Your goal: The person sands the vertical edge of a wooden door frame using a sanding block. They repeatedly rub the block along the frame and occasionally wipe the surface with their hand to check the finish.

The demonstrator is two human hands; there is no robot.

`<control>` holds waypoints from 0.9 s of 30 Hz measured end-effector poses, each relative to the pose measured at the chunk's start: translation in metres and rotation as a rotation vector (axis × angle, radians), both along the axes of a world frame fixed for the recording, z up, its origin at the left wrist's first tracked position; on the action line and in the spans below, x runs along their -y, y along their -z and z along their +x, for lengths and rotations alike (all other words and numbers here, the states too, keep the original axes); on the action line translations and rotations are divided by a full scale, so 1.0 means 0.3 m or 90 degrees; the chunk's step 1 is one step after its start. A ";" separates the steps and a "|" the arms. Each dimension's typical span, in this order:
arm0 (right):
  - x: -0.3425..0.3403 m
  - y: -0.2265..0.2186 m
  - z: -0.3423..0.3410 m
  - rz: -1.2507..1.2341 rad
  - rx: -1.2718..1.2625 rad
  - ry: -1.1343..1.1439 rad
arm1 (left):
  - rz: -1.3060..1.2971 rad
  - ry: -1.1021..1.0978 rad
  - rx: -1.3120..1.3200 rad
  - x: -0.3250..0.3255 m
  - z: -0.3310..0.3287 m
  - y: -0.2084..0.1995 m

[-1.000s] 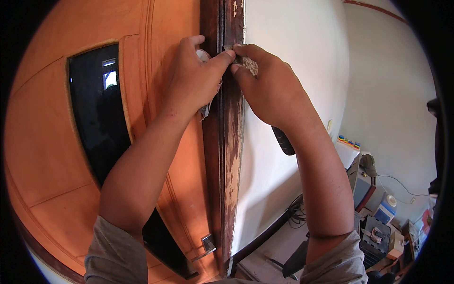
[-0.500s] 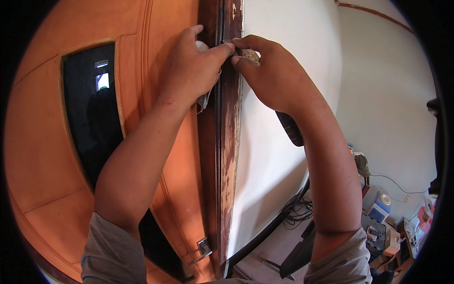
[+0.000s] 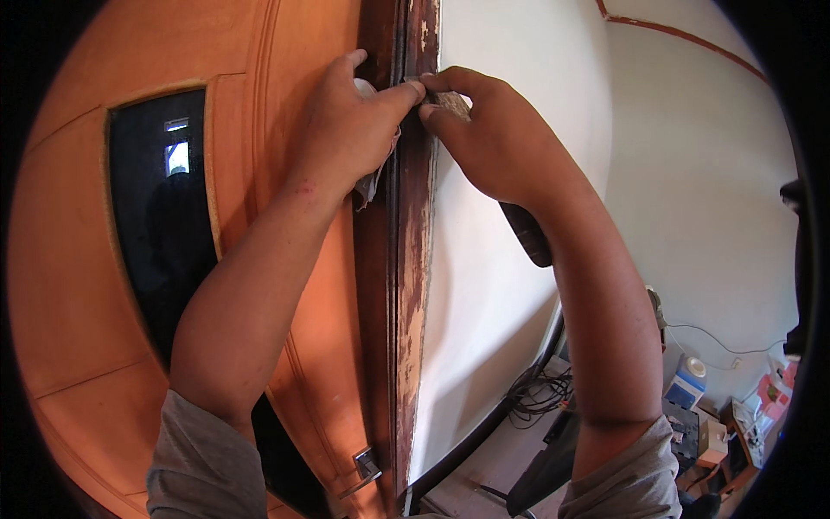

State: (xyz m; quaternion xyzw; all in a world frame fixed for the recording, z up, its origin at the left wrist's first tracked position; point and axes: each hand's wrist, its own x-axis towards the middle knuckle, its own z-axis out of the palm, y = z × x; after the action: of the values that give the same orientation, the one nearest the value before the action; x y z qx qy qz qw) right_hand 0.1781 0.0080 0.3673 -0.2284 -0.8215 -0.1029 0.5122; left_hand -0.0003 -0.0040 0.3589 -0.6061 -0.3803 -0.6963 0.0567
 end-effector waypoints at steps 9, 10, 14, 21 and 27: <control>0.012 -0.049 0.020 -0.078 0.024 0.028 | 0.048 -0.052 -0.031 -0.016 -0.007 -0.042; 0.010 -0.049 0.019 -0.068 0.021 0.022 | 0.042 -0.056 -0.021 -0.015 -0.001 -0.041; -0.010 -0.064 -0.010 -0.050 -0.057 -0.029 | 0.035 -0.054 0.027 0.002 0.039 -0.055; 0.039 0.054 0.085 -0.028 -0.162 -0.153 | 0.087 0.000 0.024 0.093 0.059 0.022; 0.081 0.302 0.122 -0.008 -0.032 -0.125 | -0.132 0.069 -0.046 0.208 0.065 0.161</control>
State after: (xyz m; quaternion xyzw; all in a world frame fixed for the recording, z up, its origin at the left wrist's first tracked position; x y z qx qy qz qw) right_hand 0.2148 -0.0165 0.2767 -0.1523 -0.8274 -0.0411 0.5390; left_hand 0.0192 -0.0663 0.3105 -0.6533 -0.4143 -0.6330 -0.0302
